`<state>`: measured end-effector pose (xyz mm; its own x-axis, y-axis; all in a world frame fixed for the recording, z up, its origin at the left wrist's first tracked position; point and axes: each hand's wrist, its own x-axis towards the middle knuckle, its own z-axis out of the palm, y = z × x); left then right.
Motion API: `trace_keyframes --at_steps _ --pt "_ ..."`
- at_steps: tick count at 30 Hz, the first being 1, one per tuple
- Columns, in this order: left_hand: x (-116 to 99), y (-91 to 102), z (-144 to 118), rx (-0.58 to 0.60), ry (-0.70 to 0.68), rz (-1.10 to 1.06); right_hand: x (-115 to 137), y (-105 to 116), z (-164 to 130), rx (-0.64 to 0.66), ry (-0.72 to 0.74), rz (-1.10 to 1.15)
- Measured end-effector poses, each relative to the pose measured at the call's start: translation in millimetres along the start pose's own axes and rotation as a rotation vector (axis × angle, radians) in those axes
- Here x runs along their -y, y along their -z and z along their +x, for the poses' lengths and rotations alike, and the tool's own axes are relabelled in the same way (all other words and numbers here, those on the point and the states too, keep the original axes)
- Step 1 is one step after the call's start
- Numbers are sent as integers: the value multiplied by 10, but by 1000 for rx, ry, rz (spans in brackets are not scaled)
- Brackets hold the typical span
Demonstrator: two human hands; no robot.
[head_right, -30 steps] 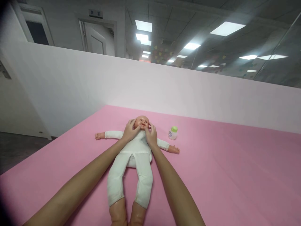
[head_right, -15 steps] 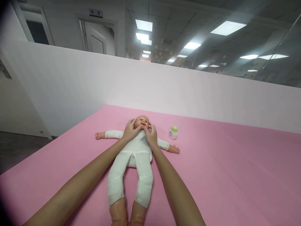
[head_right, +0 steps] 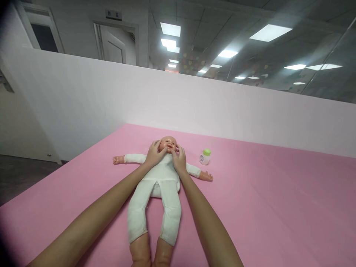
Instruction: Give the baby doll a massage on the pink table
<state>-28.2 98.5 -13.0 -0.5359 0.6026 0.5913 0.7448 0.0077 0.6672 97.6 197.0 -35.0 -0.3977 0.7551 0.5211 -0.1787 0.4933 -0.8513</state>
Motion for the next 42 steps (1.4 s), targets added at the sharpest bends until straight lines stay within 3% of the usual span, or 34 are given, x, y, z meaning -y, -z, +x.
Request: trace_keyframes --at_steps 17,26,33,38,42 --pt "-35 -3 -3 5 9 19 -7 5 -13 -19 6 -16" --pt "-174 71 -110 72 -30 166 12 145 -273 51 53 -154" --pt "-307 251 -310 255 84 277 155 388 -654 254 91 -283" --pt "-291 417 -630 463 -7 248 284 491 -796 502 -8 -238" --pt "-255 575 -844 576 -85 171 372 518 -832 564 -79 -214"
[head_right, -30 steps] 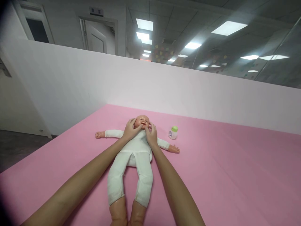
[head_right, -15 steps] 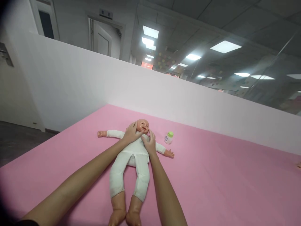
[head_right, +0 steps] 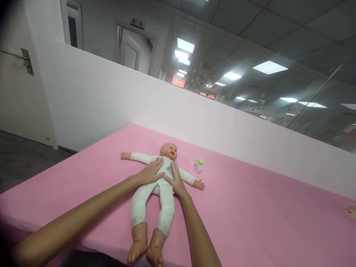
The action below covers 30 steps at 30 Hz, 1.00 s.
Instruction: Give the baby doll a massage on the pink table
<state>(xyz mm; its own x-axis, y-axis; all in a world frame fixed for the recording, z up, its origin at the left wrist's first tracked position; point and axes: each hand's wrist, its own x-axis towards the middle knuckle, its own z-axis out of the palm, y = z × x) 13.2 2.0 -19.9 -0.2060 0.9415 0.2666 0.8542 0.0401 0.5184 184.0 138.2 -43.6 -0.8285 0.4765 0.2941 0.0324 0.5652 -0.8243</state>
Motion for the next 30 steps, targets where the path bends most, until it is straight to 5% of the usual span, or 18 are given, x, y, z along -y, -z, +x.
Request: trace_keyframes --at_steps 8,12,23,30 --pt "20 113 -180 -5 -276 -275 128 107 -49 155 102 -92" --pt "-22 86 -149 -153 -246 -395 189 131 -67 133 156 -110" --pt "-33 1 -164 -174 -158 -168 274 45 -28 -127 163 61" --pt "-72 97 -114 -271 -155 -230 364 30 -51 -157 228 -34"
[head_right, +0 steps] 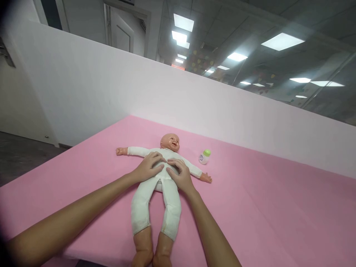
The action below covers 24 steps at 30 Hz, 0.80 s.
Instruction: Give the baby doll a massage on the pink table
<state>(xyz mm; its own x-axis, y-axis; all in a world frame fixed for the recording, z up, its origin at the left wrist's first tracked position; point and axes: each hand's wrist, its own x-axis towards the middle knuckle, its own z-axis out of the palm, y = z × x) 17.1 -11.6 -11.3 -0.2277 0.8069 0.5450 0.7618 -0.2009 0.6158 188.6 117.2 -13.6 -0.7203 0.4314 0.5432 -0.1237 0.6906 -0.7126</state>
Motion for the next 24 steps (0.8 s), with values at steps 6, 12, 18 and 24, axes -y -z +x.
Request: trace_keyframes --at_steps 6,12,18,24 --pt "12 -43 25 -120 96 -34 -132 -34 -54 49 -92 -63" --pt "28 -35 -1 -74 46 55 -132 46 -33 113 -72 -155" --pt "-53 35 36 -70 62 29 -30 53 -8 63 -23 -189" --pt "-57 -22 38 -72 67 -13 -23 24 -24 21 -4 -173"
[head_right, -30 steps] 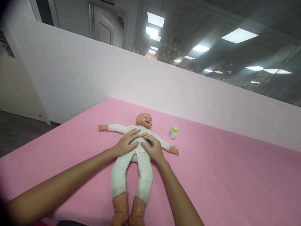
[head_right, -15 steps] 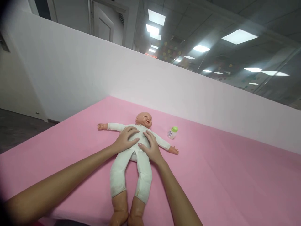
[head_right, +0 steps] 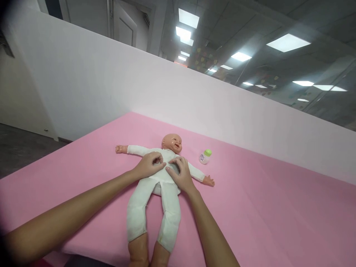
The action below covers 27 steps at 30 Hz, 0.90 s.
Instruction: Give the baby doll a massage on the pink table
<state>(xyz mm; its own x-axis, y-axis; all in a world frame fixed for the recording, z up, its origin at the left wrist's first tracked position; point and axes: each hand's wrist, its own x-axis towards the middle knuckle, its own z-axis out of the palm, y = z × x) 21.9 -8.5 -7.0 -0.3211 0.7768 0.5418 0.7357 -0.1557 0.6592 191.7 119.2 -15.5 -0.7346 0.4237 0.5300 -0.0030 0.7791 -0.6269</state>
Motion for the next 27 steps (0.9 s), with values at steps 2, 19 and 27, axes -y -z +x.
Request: trace_keyframes --at_steps 2,19,27 --pt "11 -14 -15 -36 -27 16 5 -9 -23 7 1 4" --pt "46 -19 -29 49 -59 25 -91 54 24 18 -20 29" --pt "8 -1 -73 22 -103 132 -51 109 -35 195 -115 108"
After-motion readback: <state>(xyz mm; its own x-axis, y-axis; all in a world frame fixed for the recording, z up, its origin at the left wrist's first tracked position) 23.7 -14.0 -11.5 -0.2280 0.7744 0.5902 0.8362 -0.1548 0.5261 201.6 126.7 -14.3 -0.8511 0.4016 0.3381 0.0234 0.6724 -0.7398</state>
